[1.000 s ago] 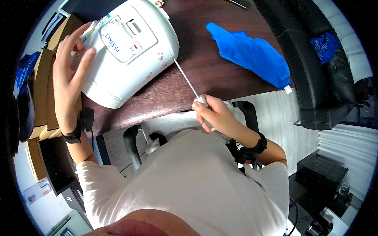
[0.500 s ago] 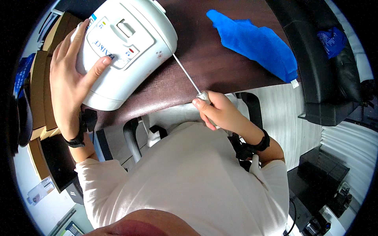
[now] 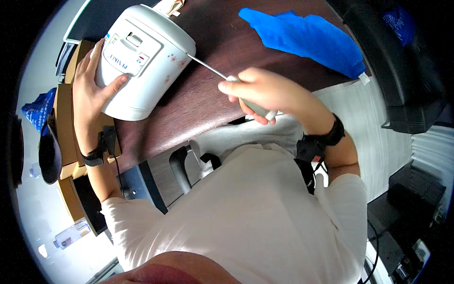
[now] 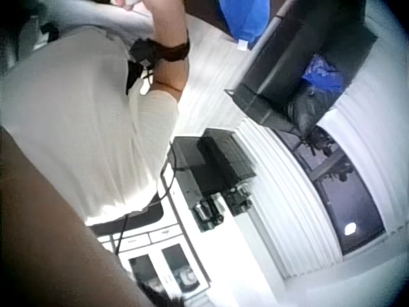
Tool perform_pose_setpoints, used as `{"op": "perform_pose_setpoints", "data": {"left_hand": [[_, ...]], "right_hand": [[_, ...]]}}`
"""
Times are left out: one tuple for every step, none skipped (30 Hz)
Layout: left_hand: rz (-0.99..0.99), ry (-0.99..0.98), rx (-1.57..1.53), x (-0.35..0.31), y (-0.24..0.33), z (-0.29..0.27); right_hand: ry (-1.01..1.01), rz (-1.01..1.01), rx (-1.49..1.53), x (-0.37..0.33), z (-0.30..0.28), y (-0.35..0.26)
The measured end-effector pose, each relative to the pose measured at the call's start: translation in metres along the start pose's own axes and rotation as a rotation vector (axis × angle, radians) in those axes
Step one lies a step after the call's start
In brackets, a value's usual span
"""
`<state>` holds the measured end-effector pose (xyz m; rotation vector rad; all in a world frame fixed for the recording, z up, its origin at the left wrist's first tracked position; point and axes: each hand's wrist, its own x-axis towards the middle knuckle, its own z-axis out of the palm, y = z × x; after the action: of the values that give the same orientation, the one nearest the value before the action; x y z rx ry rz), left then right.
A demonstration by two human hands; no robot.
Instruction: The person uses a screwdriver to remove screws from a white rice cooker, then detaches a small plastic cover and the lid. The removed parts are placed on the table.
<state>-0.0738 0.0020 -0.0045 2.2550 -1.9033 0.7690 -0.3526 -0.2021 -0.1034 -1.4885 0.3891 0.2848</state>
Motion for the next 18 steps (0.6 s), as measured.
{"op": "perform_pose_setpoints", "data": {"left_hand": [[0.028,0.022,-0.008,0.005,-0.005,0.006],[0.027,0.02,-0.023,0.008,-0.008,0.01],[0.023,0.018,-0.036,0.012,-0.011,0.014],[0.0,0.012,-0.04,0.011,-0.014,0.015],[-0.001,0.028,-0.059,0.009,-0.021,0.017],[-0.003,0.045,-0.078,0.007,-0.031,0.02],[-0.004,0.059,-0.102,0.007,-0.034,0.023],[-0.006,0.025,-0.112,0.009,-0.036,0.021],[-0.01,0.014,-0.125,0.011,-0.035,0.019],[0.013,0.013,-0.146,0.013,-0.037,0.02],[0.036,0.012,-0.168,0.014,-0.039,0.02],[0.044,0.011,-0.162,0.014,-0.04,0.02],[0.053,0.009,-0.159,0.013,-0.04,0.02],[0.062,0.007,-0.155,0.012,-0.04,0.02],[0.065,0.002,-0.145,0.011,-0.042,0.021],[0.07,0.0,-0.133,0.012,-0.044,0.021],[0.075,-0.002,-0.121,0.012,-0.045,0.021],[0.072,-0.005,-0.123,0.012,-0.045,0.02]], "right_hand": [[-0.021,-0.003,0.048,0.0,0.0,-0.005],[0.014,0.008,0.106,0.003,0.005,-0.002],[0.046,0.018,0.164,0.008,0.011,0.004],[0.032,-0.012,0.208,0.014,0.015,0.009],[0.016,-0.04,0.244,0.019,0.019,0.014],[-0.018,-0.043,0.291,0.021,0.024,0.016],[-0.047,-0.055,0.298,0.025,0.027,0.021],[-0.04,-0.094,0.302,0.029,0.03,0.024],[-0.034,-0.134,0.307,0.032,0.034,0.026],[0.003,-0.17,0.279,0.036,0.038,0.029],[0.041,-0.207,0.251,0.038,0.043,0.032],[0.078,-0.245,0.224,0.04,0.048,0.035],[0.115,-0.275,0.225,0.042,0.051,0.039],[0.151,-0.306,0.227,0.043,0.054,0.043],[0.188,-0.336,0.227,0.043,0.057,0.045],[0.194,-0.353,0.241,0.042,0.058,0.045],[0.2,-0.352,0.225,0.042,0.058,0.043],[0.206,-0.351,0.21,0.041,0.058,0.04]]}}
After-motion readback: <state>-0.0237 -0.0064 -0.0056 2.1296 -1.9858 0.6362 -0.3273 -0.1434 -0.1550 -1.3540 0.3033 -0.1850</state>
